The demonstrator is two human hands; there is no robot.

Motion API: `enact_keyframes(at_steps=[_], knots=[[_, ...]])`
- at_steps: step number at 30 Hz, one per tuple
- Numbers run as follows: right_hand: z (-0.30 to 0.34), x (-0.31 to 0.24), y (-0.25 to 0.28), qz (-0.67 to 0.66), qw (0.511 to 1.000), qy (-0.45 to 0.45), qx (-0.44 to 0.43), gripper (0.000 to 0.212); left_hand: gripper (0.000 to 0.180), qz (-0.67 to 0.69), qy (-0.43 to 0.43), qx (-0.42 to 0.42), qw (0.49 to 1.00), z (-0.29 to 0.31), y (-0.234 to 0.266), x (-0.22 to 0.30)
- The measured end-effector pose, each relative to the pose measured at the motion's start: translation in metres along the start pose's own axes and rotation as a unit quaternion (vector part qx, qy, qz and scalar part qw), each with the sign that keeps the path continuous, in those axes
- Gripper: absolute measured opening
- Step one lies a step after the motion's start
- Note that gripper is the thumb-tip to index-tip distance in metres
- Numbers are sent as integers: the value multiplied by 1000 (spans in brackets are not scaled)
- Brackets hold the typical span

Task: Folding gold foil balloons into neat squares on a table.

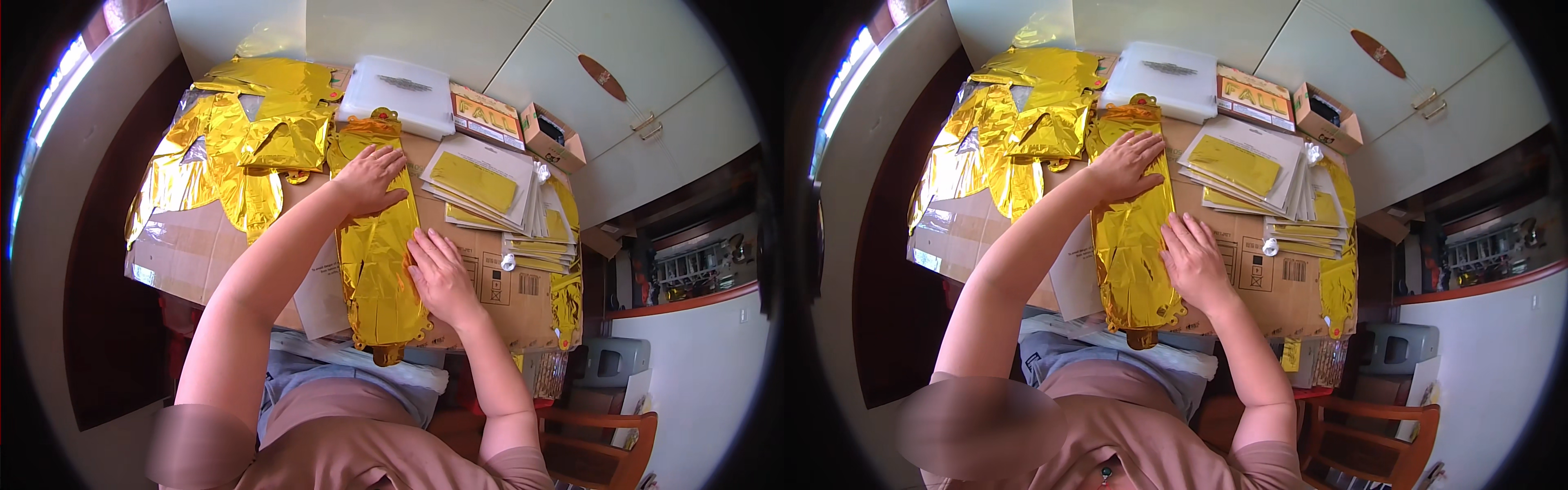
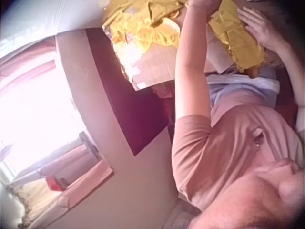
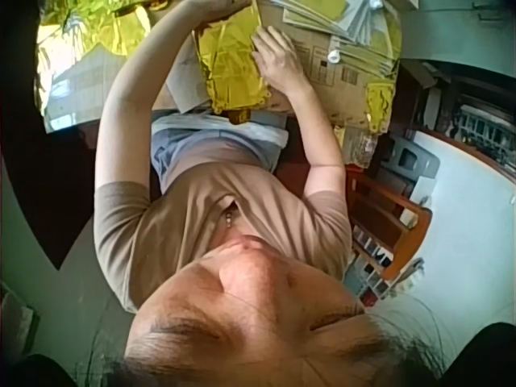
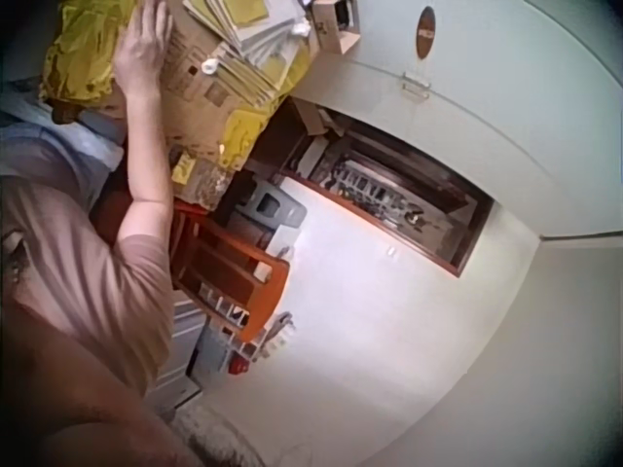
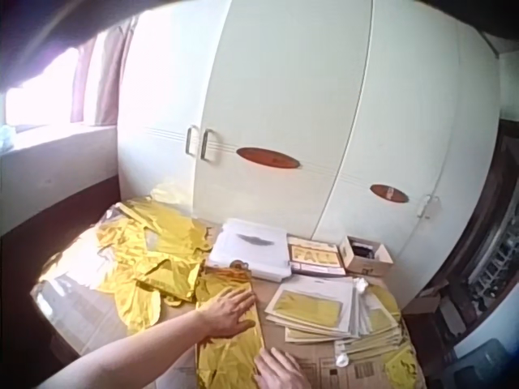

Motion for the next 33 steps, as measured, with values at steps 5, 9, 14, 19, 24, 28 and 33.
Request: enact_keyframes(at_steps=[5,9,14,19,24,28,33], knots=[[-16,20,-1,-25,999,1,42,35,77,-2,1,-2,1000,0,-2,0],[-40,27,-12,30,997,42,54,35,77,-1,3,-4,1000,-1,-1,0],[-34,21,-12,55,997,37,26,36,77,-4,9,-12,1000,0,0,1],[0,7,-1,42,998,34,22,39,77,-7,16,-21,1000,1,-1,1],[41,-12,16,47,998,31,1,38,77,-13,17,-26,999,1,-2,1],[41,-14,31,24,999,34,-3,36,77,-14,16,-29,999,1,-1,0],[-7,0,28,-33,995,38,85,33,78,-18,14,-27,999,1,-1,-1]])
Point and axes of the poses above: each hand's wrist, its own z-axis away from the middle knuckle, its own y-axis out of the back of the hand, x = y × z, the point moved 1 cm from there along -z, towards the middle knuckle, and after that the axes turned 6 degrees about z, right-handed, at the moved point
